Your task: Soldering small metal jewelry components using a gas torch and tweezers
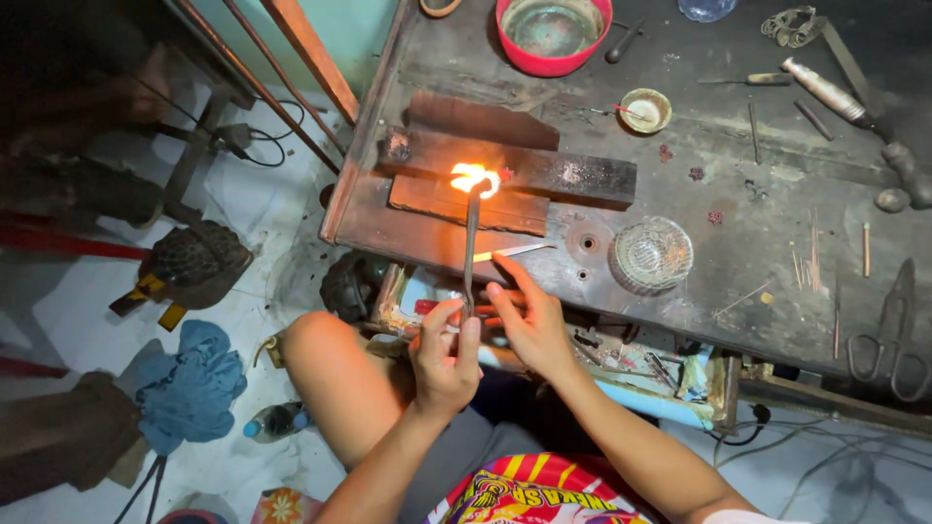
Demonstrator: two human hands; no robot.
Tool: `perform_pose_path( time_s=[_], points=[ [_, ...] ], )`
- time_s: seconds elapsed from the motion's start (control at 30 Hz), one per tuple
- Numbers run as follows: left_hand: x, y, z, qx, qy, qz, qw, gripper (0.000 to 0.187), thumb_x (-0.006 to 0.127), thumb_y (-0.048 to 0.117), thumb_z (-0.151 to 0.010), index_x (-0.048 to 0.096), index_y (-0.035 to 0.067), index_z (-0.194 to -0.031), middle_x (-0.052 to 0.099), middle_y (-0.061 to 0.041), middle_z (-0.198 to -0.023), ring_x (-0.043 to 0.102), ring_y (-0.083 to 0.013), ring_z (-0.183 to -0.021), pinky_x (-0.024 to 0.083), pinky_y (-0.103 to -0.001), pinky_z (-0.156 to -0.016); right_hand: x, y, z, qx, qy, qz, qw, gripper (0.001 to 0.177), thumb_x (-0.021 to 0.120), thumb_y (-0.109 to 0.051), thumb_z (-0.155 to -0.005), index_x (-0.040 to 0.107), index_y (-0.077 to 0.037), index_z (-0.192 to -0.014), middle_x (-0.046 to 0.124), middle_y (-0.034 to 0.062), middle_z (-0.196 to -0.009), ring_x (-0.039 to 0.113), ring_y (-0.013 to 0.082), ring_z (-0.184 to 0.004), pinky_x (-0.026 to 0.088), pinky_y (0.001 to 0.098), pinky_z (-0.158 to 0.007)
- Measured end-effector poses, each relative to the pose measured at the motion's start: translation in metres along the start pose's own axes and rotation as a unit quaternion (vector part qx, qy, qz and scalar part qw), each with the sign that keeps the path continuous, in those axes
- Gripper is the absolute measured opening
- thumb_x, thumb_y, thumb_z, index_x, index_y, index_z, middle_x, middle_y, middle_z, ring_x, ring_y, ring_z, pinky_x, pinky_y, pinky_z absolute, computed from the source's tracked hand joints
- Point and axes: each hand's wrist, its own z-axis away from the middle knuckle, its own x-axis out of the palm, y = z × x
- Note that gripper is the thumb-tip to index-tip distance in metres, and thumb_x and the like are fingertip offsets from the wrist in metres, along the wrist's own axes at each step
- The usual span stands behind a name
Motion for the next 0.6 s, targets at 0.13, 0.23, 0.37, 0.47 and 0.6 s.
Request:
perform_pose_path(
  time_s=[0.13,0.23,0.37,0.47,0.6],
  points=[
    [0.006,-0.016,0.009,-0.048,0.024,0.057,0.997,0.019,0.061,0.003,-0.097,0.060,-0.004,-0.115,0.068,-0.013,-0.062,0.062,-0.0169,-0.032,0.045,-0.022,-0.025,0.010,0.012,0.001,0.004,0.085,-0.055,0.995,0.036,0.072,-0.014,-0.095,0.071,-0.014,-0.131,0.080,0.0211,-0.090,0.078,0.0271,-0.078,0.065,0.0381,-0.062],
    [0.009,-0.026,0.012,-0.046,0.023,0.055,0.997,0.017,0.056,0.004,-0.101,0.057,-0.004,-0.115,0.064,-0.009,-0.060,0.061,-0.0154,-0.031,0.045,-0.020,-0.025,0.012,0.000,0.002,0.001,0.110,-0.081,0.991,0.040,0.070,-0.011,-0.095,0.065,-0.010,-0.135,0.078,0.0256,-0.088,0.079,0.0337,-0.077,0.068,0.0414,-0.064],
    [0.009,-0.029,0.010,-0.034,0.026,0.051,0.998,0.015,0.055,0.005,-0.102,0.056,-0.004,-0.114,0.065,-0.007,-0.058,0.060,-0.0135,-0.031,0.044,-0.019,-0.026,0.012,0.000,-0.001,-0.017,0.089,-0.057,0.994,0.043,0.069,-0.011,-0.096,0.066,-0.012,-0.138,0.076,0.0272,-0.102,0.078,0.0329,-0.077,0.068,0.0401,-0.061],
    [0.009,-0.025,0.005,-0.026,0.026,0.045,0.998,0.014,0.055,0.004,-0.102,0.056,-0.005,-0.112,0.065,-0.007,-0.057,0.061,-0.0137,-0.033,0.045,-0.021,-0.028,0.012,0.005,-0.001,-0.011,0.119,-0.038,0.992,0.035,0.073,-0.012,-0.093,0.072,-0.012,-0.128,0.079,0.0231,-0.087,0.079,0.0286,-0.074,0.068,0.0385,-0.061],
    [0.008,-0.021,0.002,0.006,0.028,-0.006,1.000,0.013,0.057,0.002,-0.100,0.060,-0.005,-0.110,0.063,-0.007,-0.058,0.060,-0.0191,-0.038,0.048,-0.026,-0.036,0.012,0.023,-0.001,0.010,0.156,-0.102,0.982,0.023,0.076,-0.008,-0.092,0.068,0.000,-0.113,0.078,0.0253,-0.084,0.079,0.0290,-0.073,0.069,0.0373,-0.066]
  ],
)
